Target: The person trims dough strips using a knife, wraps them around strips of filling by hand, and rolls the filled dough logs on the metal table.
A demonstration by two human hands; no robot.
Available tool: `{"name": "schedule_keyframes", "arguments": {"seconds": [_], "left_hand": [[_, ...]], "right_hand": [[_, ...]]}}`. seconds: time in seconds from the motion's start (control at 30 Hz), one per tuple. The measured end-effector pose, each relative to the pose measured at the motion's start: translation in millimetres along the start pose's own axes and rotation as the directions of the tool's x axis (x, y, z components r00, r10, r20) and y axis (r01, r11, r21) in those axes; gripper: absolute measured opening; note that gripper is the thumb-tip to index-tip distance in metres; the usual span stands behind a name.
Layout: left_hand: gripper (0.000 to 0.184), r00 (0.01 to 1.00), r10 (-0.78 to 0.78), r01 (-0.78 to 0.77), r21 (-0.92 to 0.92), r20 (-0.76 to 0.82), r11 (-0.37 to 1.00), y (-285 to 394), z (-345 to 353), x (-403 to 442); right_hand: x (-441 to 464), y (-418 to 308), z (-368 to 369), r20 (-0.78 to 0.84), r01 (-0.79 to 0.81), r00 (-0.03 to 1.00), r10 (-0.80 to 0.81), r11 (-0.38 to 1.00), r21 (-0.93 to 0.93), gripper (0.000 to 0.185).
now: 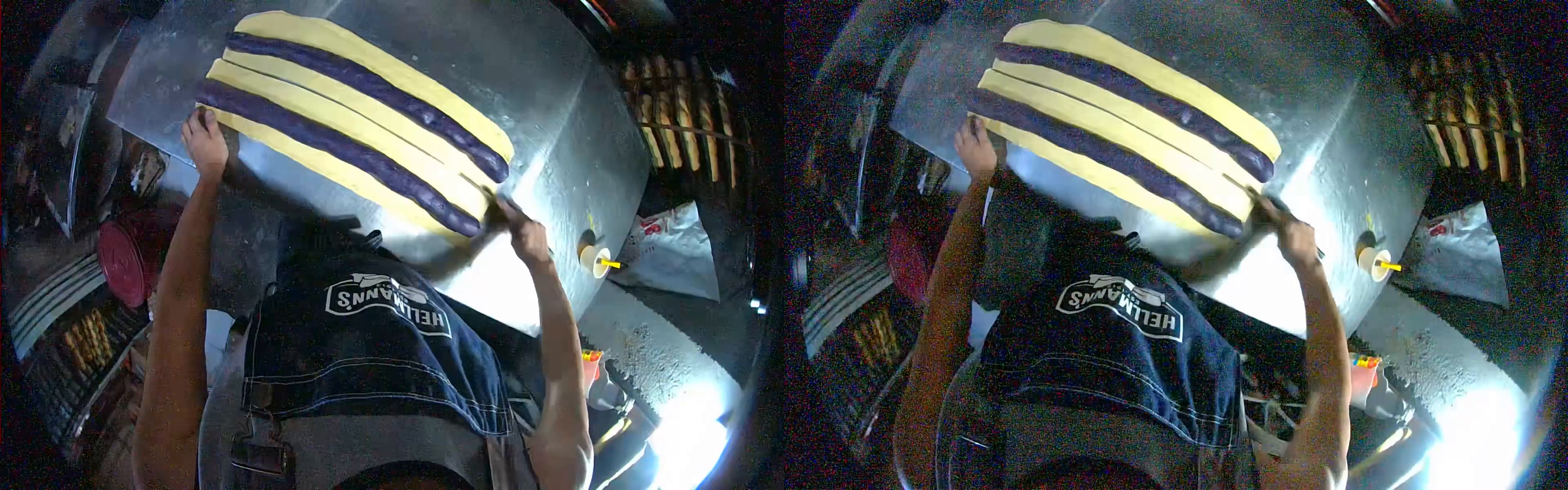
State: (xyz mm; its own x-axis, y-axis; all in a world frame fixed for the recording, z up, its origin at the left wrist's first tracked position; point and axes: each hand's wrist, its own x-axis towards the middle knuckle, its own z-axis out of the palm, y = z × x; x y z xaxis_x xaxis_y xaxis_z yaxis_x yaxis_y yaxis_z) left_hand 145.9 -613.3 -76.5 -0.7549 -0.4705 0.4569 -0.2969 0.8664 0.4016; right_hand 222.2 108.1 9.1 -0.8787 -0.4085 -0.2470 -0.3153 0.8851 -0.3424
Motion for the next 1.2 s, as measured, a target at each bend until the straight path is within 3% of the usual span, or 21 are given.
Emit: {"name": "schedule_keyframes", "arguments": {"seconds": [0.03, 0.07, 0.1, 0.23, 0.3, 0.33, 0.4, 0.43, 0.47, 0.5, 0.53, 0.57, 0.6, 0.67, 0.73, 0.8, 0.87, 1.0, 1.1, 1.17, 1.2], "left_hand": [[0.050, 1.000, 0.006, -0.006, -0.015, -0.001, 1.000, -0.8, 0.7, 1.6], [0.050, 1.000, 0.006, -0.006, -0.015, -0.010, 1.000, -0.2, 1.3, 2.9], [0.051, 1.000, -0.007, 0.006, -0.027, -0.020, 1.000, 1.3, 1.6, 2.9], [0.051, 0.996, -0.086, 0.086, -0.011, -0.002, 0.996, 11.2, -6.1, 2.2], [0.048, 0.988, -0.152, 0.152, -0.084, 0.010, 0.985, 8.1, -3.2, -1.2], [0.044, 0.993, -0.120, 0.117, -0.125, -0.017, 0.985, 7.5, -4.4, 0.9], [0.037, 0.991, -0.133, 0.116, -0.350, -0.024, 0.929, -20.7, 8.6, 6.7], [0.035, 0.985, -0.174, 0.149, -0.524, 0.002, 0.839, -38.9, 18.9, 12.6], [0.034, 0.977, -0.211, 0.207, -0.358, 0.031, 0.911, -9.9, -11.7, 24.7], [0.030, 0.993, -0.121, 0.114, -0.397, 0.008, 0.911, -12.3, -13.2, 40.8], [0.027, 0.999, -0.035, 0.028, -0.433, -0.008, 0.901, -16.2, -14.3, 53.7], [0.025, 0.998, -0.032, 0.052, -0.453, 0.052, 0.890, -13.5, -16.5, 72.3], [0.025, 0.997, -0.050, 0.067, -0.450, 0.050, 0.891, -4.5, -19.2, 94.2], [0.016, 0.986, 0.047, 0.066, -0.628, 0.162, 0.776, 16.3, -18.4, 137.8], [0.019, 0.957, 0.135, 0.065, -0.645, 0.257, 0.761, 19.6, 5.2, 178.3], [0.025, 0.871, 0.219, 0.065, -0.545, 0.439, 0.836, 35.6, 15.8, 216.8], [0.027, 0.714, 0.463, -0.180, -0.501, 0.525, 0.846, 21.6, 70.4, 258.0], [0.030, 0.677, 0.562, -0.265, -0.555, 0.476, 0.789, 35.0, 129.2, 298.9], [0.031, 0.552, 0.613, -0.349, -0.511, 0.565, 0.786, 51.4, 128.3, 320.3], [0.033, 0.330, 0.642, -0.431, -0.495, 0.692, 0.754, 56.3, 133.3, 323.6], [0.033, 0.325, 0.642, -0.424, -0.500, 0.694, 0.755, 58.3, 134.8, 320.0]], "right_hand": [[-31.3, 20.4, -0.7, -0.101, 0.064, 0.993, -0.067, 0.998, -0.029, 0.053], [-66.7, 28.6, -13.0, -0.037, -0.029, 0.999, 0.029, 1.000, 0.007, 0.057], [-96.3, 32.9, -24.3, 0.172, -0.294, 0.930, 0.324, 0.939, -0.181, 0.062], [-183.4, 41.4, -38.3, -0.007, -0.378, 0.923, 0.384, 0.907, -0.188, 0.061], [-164.2, 19.3, -33.0, -0.037, -0.559, 0.824, 0.566, 0.799, -0.222, 0.051], [-145.9, 15.4, -22.7, -0.148, -0.447, 0.892, 0.426, 0.878, -0.171, 0.053], [-77.0, -14.0, 2.0, -0.456, -0.339, 0.856, 0.244, 0.931, -0.137, 0.053], [-41.3, -44.2, -2.0, -0.390, -0.353, 0.841, 0.374, 0.927, 0.128, 0.054], [-1.8, -56.6, 2.5, -0.354, -0.345, 0.855, 0.379, 0.925, 0.158, 0.057], [47.2, -104.2, -17.7, -0.193, -0.487, 0.834, 0.517, 0.854, 0.181, 0.060], [87.0, -126.1, -12.2, -0.424, -0.164, 0.882, 0.206, 0.977, 0.134, 0.066], [125.0, -145.7, -18.4, -0.393, -0.041, 0.915, 0.091, 0.990, 0.134, 0.074], [162.7, -170.8, -30.1, -0.136, -0.265, 0.953, 0.271, 0.962, 0.065, 0.085], [232.8, -216.1, -34.3, -0.158, -0.118, 0.983, 0.099, 0.986, -0.115, 0.093], [302.3, -251.1, -35.3, -0.115, 0.062, 0.989, -0.097, 0.959, -0.277, 0.093], [355.1, -303.9, -47.0, -0.029, 0.130, 0.988, -0.150, 0.925, -0.358, 0.091], [399.7, -351.3, -53.9, 0.043, 0.116, 0.993, -0.107, 0.914, -0.388, 0.089], [459.4, -392.9, -52.0, 0.113, 0.151, 0.987, -0.114, 0.899, -0.411, 0.090], [485.0, -398.5, -38.0, 0.128, 0.167, 0.984, -0.126, 0.904, -0.394, 0.088], [498.8, -395.9, -29.0, 0.144, 0.174, 0.981, -0.128, 0.908, -0.381, 0.086], [503.7, -393.8, -25.6, 0.144, 0.169, 0.981, -0.128, 0.933, -0.319, 0.085]]}}
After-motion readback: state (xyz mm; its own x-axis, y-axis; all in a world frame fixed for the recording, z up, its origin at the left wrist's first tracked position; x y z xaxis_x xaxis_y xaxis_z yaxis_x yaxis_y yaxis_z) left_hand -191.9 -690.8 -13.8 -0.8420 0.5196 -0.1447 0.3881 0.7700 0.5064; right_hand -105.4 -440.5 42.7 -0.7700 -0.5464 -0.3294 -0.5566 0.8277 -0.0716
